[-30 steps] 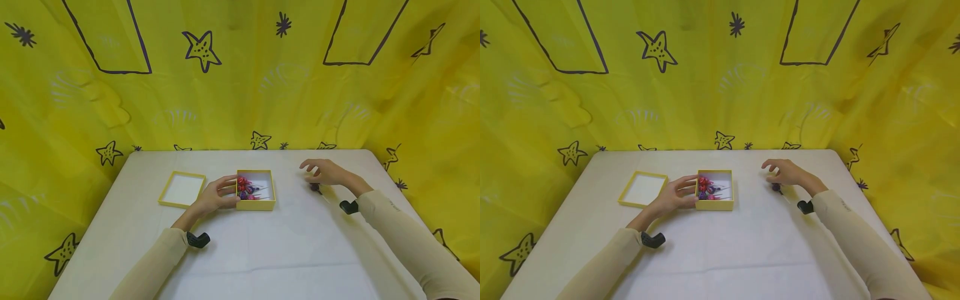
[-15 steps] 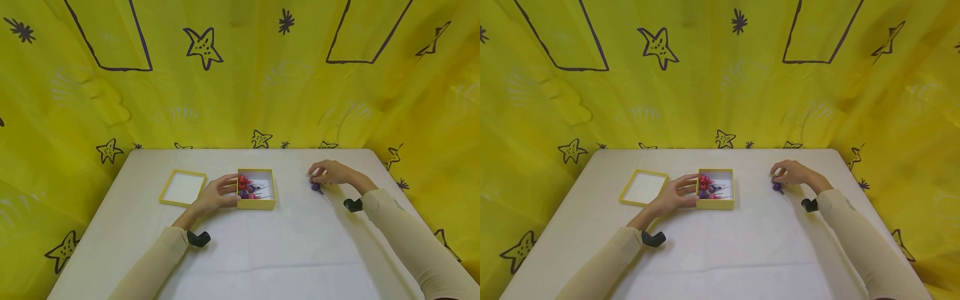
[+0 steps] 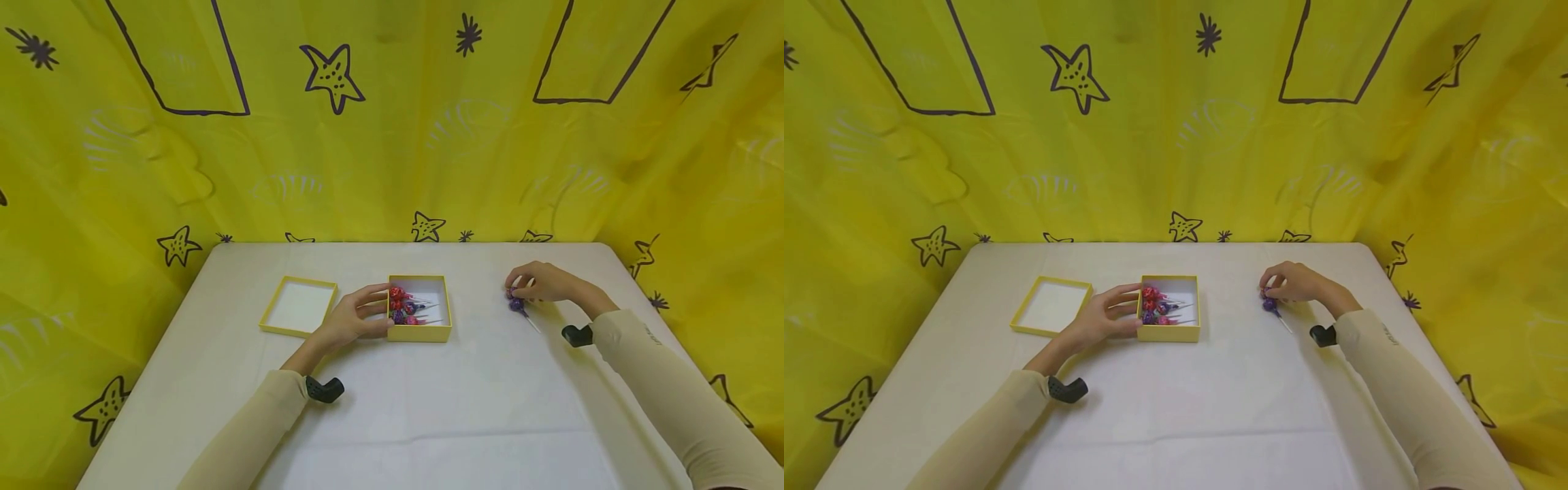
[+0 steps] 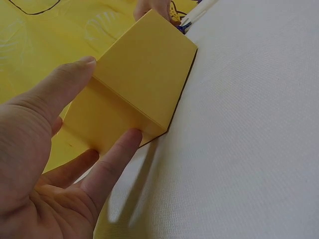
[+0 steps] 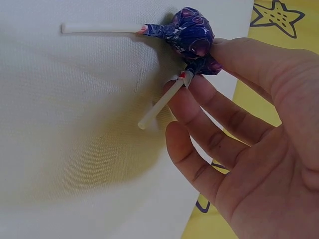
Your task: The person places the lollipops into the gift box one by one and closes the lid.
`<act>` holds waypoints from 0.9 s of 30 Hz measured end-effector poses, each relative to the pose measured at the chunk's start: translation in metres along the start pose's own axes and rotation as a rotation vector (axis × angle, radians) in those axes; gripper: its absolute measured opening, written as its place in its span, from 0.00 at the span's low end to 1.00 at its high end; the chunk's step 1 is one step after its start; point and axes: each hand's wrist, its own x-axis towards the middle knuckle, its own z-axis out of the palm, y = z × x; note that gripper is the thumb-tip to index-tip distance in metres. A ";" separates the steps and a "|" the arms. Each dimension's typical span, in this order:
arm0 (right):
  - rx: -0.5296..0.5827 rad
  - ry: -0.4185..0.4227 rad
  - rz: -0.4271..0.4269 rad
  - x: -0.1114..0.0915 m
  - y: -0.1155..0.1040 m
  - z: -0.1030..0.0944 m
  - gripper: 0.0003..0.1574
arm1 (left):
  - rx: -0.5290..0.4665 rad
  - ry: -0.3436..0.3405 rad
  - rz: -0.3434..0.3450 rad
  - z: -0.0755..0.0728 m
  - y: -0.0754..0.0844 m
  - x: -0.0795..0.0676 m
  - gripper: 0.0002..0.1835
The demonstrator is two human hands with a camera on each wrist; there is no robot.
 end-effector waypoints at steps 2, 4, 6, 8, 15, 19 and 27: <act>0.001 0.002 0.001 0.000 0.000 0.000 0.10 | 0.006 0.001 0.003 0.000 0.000 0.000 0.41; -0.003 0.003 0.001 0.000 0.000 0.000 0.10 | 0.009 0.002 0.006 0.000 0.000 0.000 0.41; -0.004 -0.001 0.002 0.001 0.000 0.000 0.10 | 0.011 0.003 0.007 0.000 0.001 0.000 0.41; -0.004 -0.005 0.003 0.001 0.001 0.000 0.10 | 0.015 0.003 0.010 0.000 0.000 0.001 0.41; -0.001 -0.010 -0.003 0.002 0.002 0.000 0.09 | 0.002 -0.005 0.017 -0.001 -0.002 0.001 0.41; 0.001 -0.011 -0.001 0.002 0.002 0.000 0.08 | 0.002 -0.004 0.023 -0.001 -0.001 0.001 0.42; -0.018 0.007 -0.006 0.002 -0.003 -0.002 0.08 | -0.009 -0.013 0.034 -0.001 -0.002 0.001 0.43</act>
